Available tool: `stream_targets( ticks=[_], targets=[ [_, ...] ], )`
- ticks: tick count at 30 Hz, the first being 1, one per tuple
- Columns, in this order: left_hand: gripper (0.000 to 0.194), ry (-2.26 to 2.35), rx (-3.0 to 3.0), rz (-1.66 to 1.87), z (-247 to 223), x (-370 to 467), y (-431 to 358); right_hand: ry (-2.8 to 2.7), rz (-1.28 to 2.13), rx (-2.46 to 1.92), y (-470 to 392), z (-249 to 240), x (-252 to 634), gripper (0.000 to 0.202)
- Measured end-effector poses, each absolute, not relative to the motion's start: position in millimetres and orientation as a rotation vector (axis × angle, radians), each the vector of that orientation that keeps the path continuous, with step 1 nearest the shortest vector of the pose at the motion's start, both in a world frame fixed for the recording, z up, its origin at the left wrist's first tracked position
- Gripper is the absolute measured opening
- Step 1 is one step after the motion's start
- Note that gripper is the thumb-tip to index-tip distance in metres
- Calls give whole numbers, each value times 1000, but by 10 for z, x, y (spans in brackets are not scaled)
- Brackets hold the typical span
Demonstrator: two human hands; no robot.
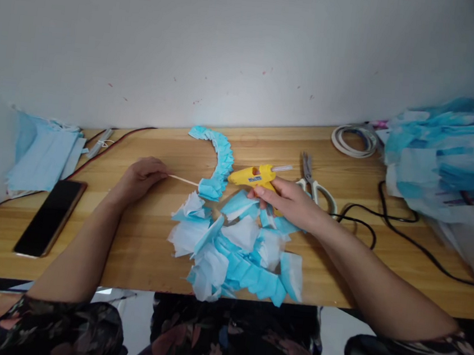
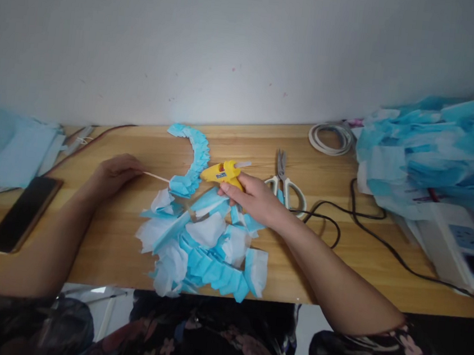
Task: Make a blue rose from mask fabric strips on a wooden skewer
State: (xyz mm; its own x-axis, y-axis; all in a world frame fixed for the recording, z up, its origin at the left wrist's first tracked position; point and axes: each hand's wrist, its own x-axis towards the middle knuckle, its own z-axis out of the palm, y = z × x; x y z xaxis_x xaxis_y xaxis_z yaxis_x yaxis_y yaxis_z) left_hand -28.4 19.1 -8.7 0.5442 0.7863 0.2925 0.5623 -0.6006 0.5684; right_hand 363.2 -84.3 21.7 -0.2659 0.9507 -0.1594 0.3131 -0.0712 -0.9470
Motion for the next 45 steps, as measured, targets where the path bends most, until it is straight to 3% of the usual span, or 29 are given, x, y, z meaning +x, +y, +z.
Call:
stream_targets(
  ticks=[17,28,45],
  targets=[
    [14,914,2527,890,-47,-203,174,-1621,1392,-1399,-847,249,3622,50],
    [27,975,2622,762,-109,-121,264,-1626,1409,-1389,-849,255,3625,47],
    [27,988,2496,760,-113,-132,257,-1457,1390,-1332,-845,292,3695,48]
  ],
)
